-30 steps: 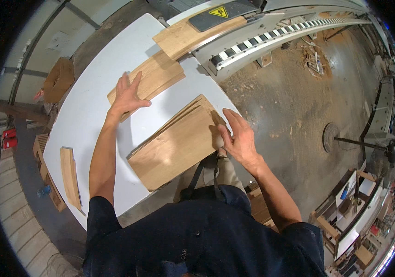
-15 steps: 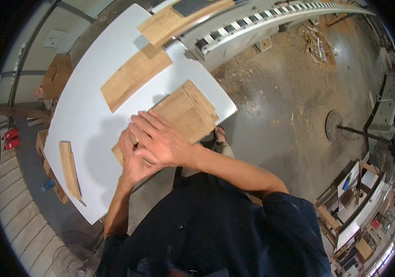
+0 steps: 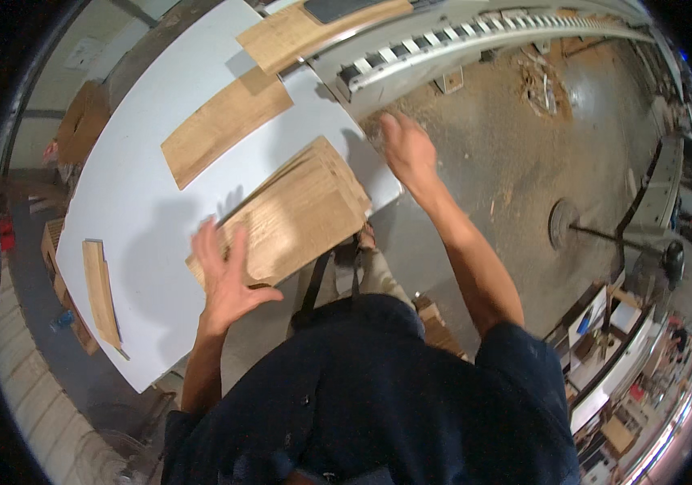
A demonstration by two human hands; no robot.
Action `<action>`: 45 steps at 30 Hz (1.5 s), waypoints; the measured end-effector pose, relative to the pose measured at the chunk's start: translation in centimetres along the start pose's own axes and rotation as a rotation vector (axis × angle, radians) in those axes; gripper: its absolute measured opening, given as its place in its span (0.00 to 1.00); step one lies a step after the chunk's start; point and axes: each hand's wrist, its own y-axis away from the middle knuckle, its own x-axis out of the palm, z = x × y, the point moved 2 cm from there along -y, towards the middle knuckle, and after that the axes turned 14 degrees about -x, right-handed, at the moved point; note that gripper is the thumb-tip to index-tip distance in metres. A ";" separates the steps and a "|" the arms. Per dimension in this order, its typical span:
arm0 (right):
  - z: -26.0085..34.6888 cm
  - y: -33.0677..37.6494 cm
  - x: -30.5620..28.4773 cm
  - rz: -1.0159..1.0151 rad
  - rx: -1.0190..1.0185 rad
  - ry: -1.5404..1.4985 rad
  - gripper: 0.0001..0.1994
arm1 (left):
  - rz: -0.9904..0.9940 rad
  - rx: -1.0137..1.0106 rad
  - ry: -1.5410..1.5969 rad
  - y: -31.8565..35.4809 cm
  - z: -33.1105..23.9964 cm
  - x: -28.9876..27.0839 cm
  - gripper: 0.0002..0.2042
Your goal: The person stacks wood panels by picking them up from a table and placing them onto a larger stack.
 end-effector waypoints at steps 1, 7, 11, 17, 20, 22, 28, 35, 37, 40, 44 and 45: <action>1.3 0.5 -1.8 0.090 0.051 -0.043 0.26 | -0.117 -0.145 0.084 1.0 1.3 0.0 0.60; 7.9 5.0 0.7 0.393 0.090 -0.474 0.43 | 0.026 -0.999 1.463 3.9 9.5 2.0 0.43; 8.2 4.7 3.1 0.423 -0.001 -0.211 0.44 | 0.245 -1.090 1.593 3.0 7.5 3.3 0.45; 7.3 3.3 2.1 0.516 0.222 -0.552 0.40 | 0.262 -1.049 1.470 1.0 5.0 3.3 0.46; 7.4 3.2 1.1 0.491 0.272 -0.618 0.37 | 0.230 -1.083 1.389 0.2 4.7 3.0 0.46; 6.9 4.1 1.0 0.419 0.178 -0.668 0.35 | 0.101 -0.944 1.424 0.6 3.7 2.1 0.43; 6.6 3.9 0.5 0.328 -0.295 -0.800 0.54 | -0.377 -0.504 1.173 2.8 3.9 2.5 0.42; 3.5 3.8 2.4 0.333 -0.554 -0.553 0.64 | -0.321 -0.534 1.313 5.0 4.5 8.2 0.47; 3.5 3.5 2.4 0.336 -0.670 -0.445 0.66 | -0.296 -0.476 1.322 5.1 4.7 8.3 0.49; 3.8 3.5 2.8 0.368 -0.613 -0.546 0.65 | -0.280 -0.381 1.388 5.0 5.3 9.3 0.52; 1.6 5.4 4.3 0.447 -0.178 -0.755 0.61 | -0.270 -0.427 1.455 4.4 4.7 9.1 0.56; 0.9 5.7 4.3 0.427 -0.166 -0.735 0.59 | -0.301 -0.396 1.407 4.3 4.9 9.0 0.56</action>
